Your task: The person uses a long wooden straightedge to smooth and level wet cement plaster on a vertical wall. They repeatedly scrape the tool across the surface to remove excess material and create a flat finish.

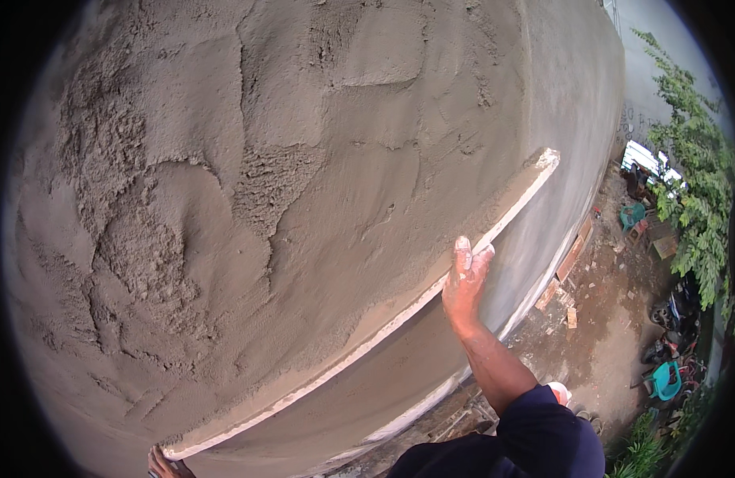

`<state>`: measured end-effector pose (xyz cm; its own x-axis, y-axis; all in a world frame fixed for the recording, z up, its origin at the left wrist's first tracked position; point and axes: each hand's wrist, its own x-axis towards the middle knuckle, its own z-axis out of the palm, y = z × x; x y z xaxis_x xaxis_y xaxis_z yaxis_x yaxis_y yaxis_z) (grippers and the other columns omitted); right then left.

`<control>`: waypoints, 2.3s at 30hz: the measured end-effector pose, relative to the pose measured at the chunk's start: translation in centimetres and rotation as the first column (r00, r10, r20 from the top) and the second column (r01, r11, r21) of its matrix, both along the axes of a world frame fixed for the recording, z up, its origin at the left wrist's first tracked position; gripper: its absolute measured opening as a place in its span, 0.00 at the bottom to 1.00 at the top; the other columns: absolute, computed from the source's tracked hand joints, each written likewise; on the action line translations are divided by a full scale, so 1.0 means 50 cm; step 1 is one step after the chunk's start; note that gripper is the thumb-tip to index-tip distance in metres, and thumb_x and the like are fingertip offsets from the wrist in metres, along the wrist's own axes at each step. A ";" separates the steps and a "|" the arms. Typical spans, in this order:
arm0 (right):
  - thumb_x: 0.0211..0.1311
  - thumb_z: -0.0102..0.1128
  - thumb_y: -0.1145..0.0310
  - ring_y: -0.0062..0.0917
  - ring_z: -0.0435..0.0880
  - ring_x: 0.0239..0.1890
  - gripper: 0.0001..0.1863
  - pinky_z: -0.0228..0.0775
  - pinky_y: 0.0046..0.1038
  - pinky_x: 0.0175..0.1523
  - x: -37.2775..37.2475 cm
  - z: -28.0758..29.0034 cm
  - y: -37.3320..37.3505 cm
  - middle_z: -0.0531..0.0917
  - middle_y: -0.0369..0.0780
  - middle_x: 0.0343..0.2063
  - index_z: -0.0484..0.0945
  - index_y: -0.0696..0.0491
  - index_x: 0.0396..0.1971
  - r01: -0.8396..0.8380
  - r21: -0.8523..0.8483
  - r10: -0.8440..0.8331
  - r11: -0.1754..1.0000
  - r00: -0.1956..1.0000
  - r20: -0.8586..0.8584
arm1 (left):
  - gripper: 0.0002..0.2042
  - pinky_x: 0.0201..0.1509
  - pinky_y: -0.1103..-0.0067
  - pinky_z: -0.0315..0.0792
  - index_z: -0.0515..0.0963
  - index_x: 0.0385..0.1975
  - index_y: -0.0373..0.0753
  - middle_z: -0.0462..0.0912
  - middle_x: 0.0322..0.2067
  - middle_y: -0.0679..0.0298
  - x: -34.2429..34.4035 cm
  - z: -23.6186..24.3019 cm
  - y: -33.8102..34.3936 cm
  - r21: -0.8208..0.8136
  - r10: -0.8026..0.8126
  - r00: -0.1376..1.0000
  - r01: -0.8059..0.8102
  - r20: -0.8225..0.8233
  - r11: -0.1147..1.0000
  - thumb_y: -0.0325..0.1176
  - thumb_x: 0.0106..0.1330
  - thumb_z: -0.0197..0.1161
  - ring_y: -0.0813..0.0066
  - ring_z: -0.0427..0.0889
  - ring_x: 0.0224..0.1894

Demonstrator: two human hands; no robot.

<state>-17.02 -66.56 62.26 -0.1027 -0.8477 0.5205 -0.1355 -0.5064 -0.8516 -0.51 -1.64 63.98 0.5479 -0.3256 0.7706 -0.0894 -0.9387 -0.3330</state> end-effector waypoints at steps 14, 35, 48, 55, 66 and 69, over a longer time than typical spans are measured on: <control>0.69 0.47 0.38 0.32 0.72 0.17 0.36 0.64 0.35 0.20 -0.080 0.285 -0.192 0.73 0.45 0.24 0.69 0.66 0.39 -0.087 0.176 0.038 0.980 0.963 0.265 | 0.19 0.48 0.65 0.71 0.77 0.51 0.38 0.79 0.46 0.57 0.001 -0.005 -0.142 -0.186 -0.308 0.945 0.324 0.110 0.928 0.26 0.57 0.66 0.57 0.78 0.44; 0.77 0.40 0.55 0.38 0.77 0.50 0.27 0.70 0.36 0.53 0.068 0.199 0.110 0.76 0.49 0.51 0.68 0.64 0.59 -0.192 -0.030 0.189 0.981 0.913 0.362 | 0.23 0.53 0.59 0.68 0.66 0.50 0.39 0.72 0.48 0.50 0.211 0.040 0.207 -0.001 -0.383 0.863 0.406 0.328 0.914 0.28 0.56 0.69 0.49 0.74 0.49; 0.72 0.48 0.49 0.37 0.81 0.48 0.30 0.78 0.39 0.48 -0.053 0.414 -0.243 0.77 0.45 0.51 0.67 0.63 0.58 -0.367 -0.018 0.308 0.930 0.751 0.584 | 0.23 0.47 0.61 0.69 0.67 0.48 0.41 0.73 0.45 0.53 0.107 0.170 -0.124 -0.029 -0.510 0.788 0.552 0.346 0.833 0.22 0.51 0.64 0.53 0.74 0.45; 0.72 0.47 0.46 0.41 0.69 0.63 0.37 0.65 0.43 0.65 0.061 0.166 0.084 0.65 0.49 0.64 0.58 0.61 0.67 -0.383 0.110 0.240 0.917 0.752 0.614 | 0.25 0.49 0.55 0.68 0.64 0.51 0.39 0.72 0.47 0.48 0.194 -0.087 0.147 -0.054 -0.450 0.875 0.466 0.180 0.883 0.15 0.52 0.56 0.48 0.73 0.47; 0.71 0.48 0.43 0.40 0.59 0.71 0.40 0.53 0.41 0.72 0.116 0.043 0.297 0.59 0.53 0.69 0.56 0.62 0.68 -0.053 0.003 0.053 0.999 0.985 -0.164 | 0.25 0.56 0.54 0.67 0.63 0.52 0.34 0.72 0.50 0.44 0.244 -0.186 0.358 -0.104 -0.315 0.946 0.321 0.075 0.941 0.12 0.52 0.55 0.42 0.73 0.52; 0.70 0.49 0.48 0.40 0.70 0.61 0.35 0.70 0.42 0.62 0.081 0.131 0.209 0.67 0.48 0.60 0.60 0.61 0.65 -0.479 0.078 0.334 0.874 0.709 0.621 | 0.24 0.54 0.56 0.68 0.64 0.51 0.36 0.73 0.50 0.47 0.210 -0.086 0.270 -0.062 -0.319 0.935 0.331 0.157 0.941 0.17 0.53 0.61 0.45 0.74 0.51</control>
<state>-12.95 -56.13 68.79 0.0643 -0.9590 0.2761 0.5872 -0.1874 -0.7875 10.01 11.88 59.68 0.3059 -0.3961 0.8658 -0.3521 -0.8919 -0.2837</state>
